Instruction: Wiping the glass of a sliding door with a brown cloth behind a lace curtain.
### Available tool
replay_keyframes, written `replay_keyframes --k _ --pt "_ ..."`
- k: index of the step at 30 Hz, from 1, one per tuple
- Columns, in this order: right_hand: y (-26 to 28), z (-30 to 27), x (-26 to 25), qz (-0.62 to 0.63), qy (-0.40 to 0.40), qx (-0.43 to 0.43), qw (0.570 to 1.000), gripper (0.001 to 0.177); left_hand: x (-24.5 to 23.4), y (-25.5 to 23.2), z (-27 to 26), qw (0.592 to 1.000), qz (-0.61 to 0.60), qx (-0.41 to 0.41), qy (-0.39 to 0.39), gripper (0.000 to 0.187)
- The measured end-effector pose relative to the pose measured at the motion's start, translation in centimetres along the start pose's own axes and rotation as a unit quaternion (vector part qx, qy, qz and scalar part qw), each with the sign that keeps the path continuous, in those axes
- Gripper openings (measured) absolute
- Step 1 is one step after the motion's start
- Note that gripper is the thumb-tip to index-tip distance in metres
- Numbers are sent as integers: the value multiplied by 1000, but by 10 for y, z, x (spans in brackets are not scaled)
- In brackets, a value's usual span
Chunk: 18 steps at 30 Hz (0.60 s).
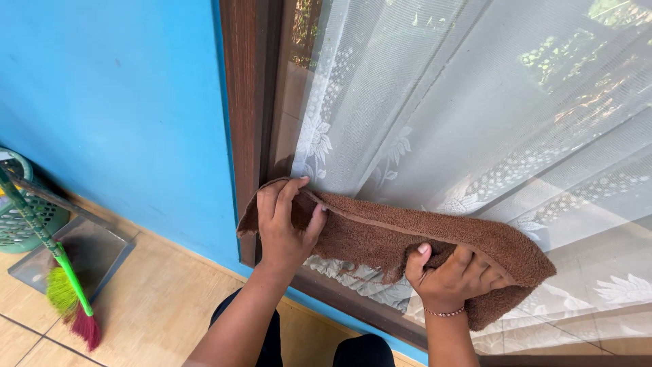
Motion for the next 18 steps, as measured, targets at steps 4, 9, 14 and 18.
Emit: replay_keyframes --k 4,9,14,18 --pt "-1 -2 1 11 6 0 1000 55 4 2 -3 1000 -3 -19 -2 43" --pt "0 -4 2 15 10 8 1000 56 3 2 -1 1000 2 -1 -13 32" --pt "-5 -12 9 19 9 6 1000 60 7 4 -3 1000 4 -9 -14 41" --pt "-2 -5 4 10 3 7 1000 51 7 5 -3 1000 4 -7 -23 39"
Point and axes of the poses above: each hand's wrist, its own z-axis towards the middle knuckle, its own x-axis out of the palm, y = z × x, the point moved 1 cm from there along z, towards the middle knuckle, and after that the axes turned 10 degrees about y, right-handed, at the moved point
